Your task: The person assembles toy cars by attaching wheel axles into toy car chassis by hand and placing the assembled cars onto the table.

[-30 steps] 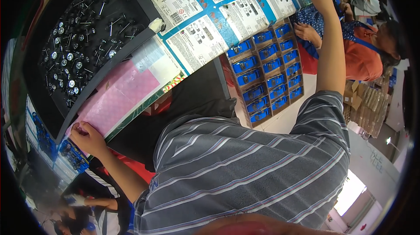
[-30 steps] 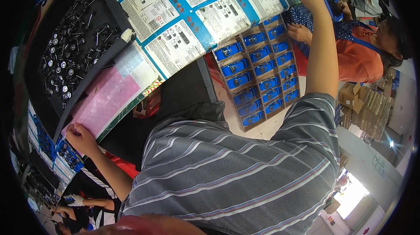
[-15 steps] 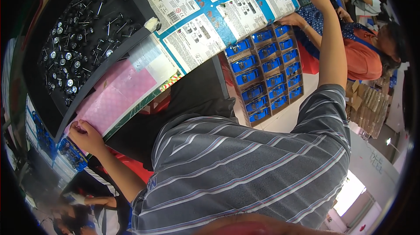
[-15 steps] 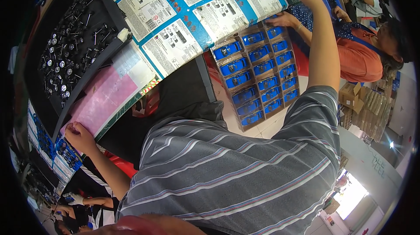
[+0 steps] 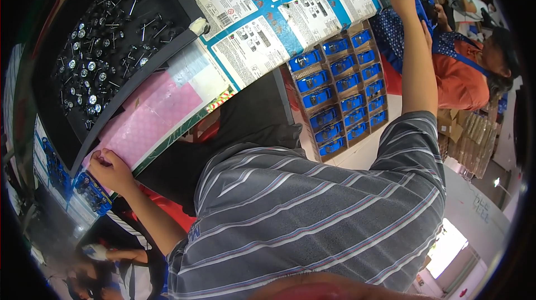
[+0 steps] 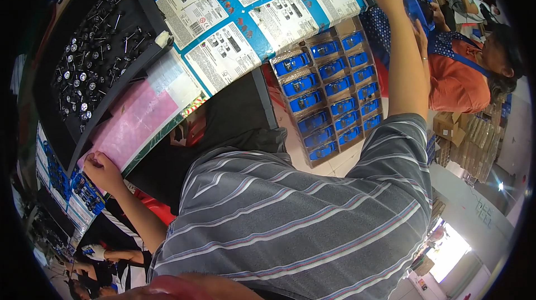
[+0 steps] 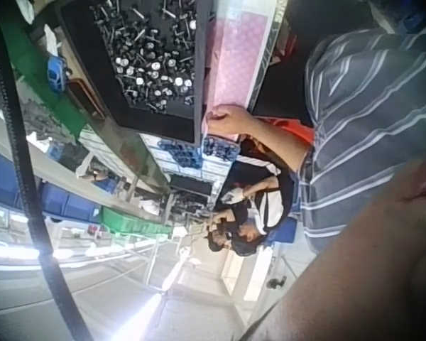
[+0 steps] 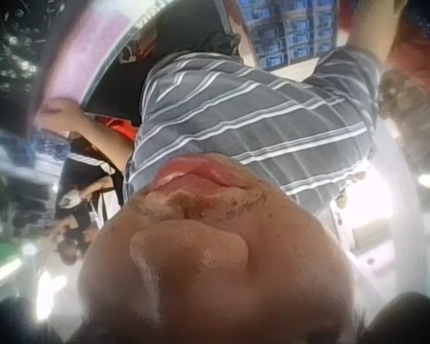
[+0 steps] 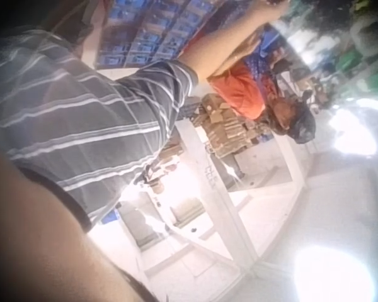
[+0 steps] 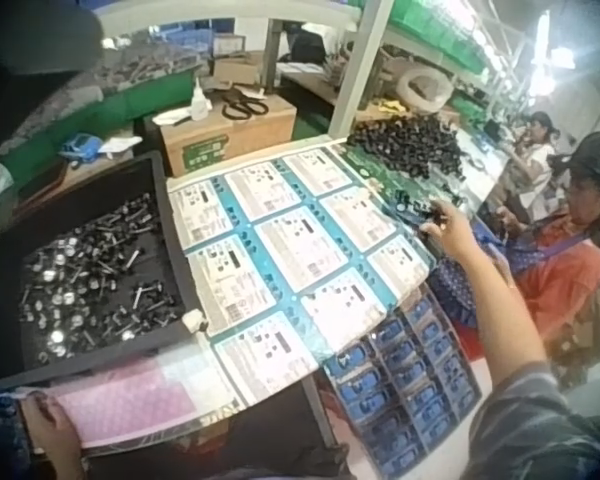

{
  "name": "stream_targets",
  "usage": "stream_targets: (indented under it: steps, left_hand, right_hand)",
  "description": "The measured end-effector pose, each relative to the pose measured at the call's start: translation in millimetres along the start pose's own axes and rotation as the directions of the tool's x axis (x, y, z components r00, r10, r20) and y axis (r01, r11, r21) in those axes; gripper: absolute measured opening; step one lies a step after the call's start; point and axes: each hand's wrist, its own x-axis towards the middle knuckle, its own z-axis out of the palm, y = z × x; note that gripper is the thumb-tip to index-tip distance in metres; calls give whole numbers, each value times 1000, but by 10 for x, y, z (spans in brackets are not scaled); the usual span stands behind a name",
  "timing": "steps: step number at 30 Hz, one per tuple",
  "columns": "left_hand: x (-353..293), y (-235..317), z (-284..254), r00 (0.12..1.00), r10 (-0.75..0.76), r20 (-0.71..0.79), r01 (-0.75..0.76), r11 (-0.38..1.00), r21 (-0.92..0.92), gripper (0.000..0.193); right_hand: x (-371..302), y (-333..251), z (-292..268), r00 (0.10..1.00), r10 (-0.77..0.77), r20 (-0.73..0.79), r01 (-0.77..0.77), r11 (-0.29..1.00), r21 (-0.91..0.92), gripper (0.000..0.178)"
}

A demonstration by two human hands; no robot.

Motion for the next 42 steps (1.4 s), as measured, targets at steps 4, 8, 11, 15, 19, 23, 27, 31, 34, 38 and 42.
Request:
stream_targets:
  steps: [4,8,11,15,19,23,27,31,34,38,42]
  left_hand:
    - [-2,-19,-3,1000,1,-5,-1,1000,-6,27]
    - [1,-3,26,1000,14,-8,-14,1000,-11,27]
    - [1,28,14,1000,2,-8,-2,1000,-18,27]
    - [-8,11,-19,1000,12,-9,-12,1000,-9,27]
    - [-6,-31,18,1000,13,2,-13,1000,-12,27]
    - [6,-19,52,1000,13,-2,-13,1000,-28,26]
    - [-42,-71,-71,1000,9,-7,-9,999,36,26]
    - [-3,17,40,992,71,-107,-84,988,-126,21]
    - [-128,47,-62,977,78,-197,-137,942,-308,17]
    - [-505,596,-280,994,-58,93,106,731,-674,12]
    - [-744,1270,-301,749,162,643,604,234,-762,35]
  right_hand:
    - [-17,-72,-21,997,-19,-75,11,994,-105,57]
    - [-18,63,45,956,-229,-183,237,238,942,59]
    - [-12,214,-57,948,-288,-132,260,946,-195,40]
    - [-6,141,-68,973,-216,-76,191,949,-249,40]
    - [107,249,-106,940,-336,-53,313,915,-254,39]
    - [83,328,-108,984,-177,11,176,968,-182,43]
    - [-72,-491,100,993,-54,-102,51,998,-33,49]
    - [-98,-32,-143,997,-44,-64,32,984,-177,64]
    - [-339,-546,-106,995,-34,-93,23,993,-119,66]
    - [-991,-1696,-177,995,35,-91,-13,974,226,65]
    - [-1769,-2901,-33,997,-78,28,50,832,553,65]
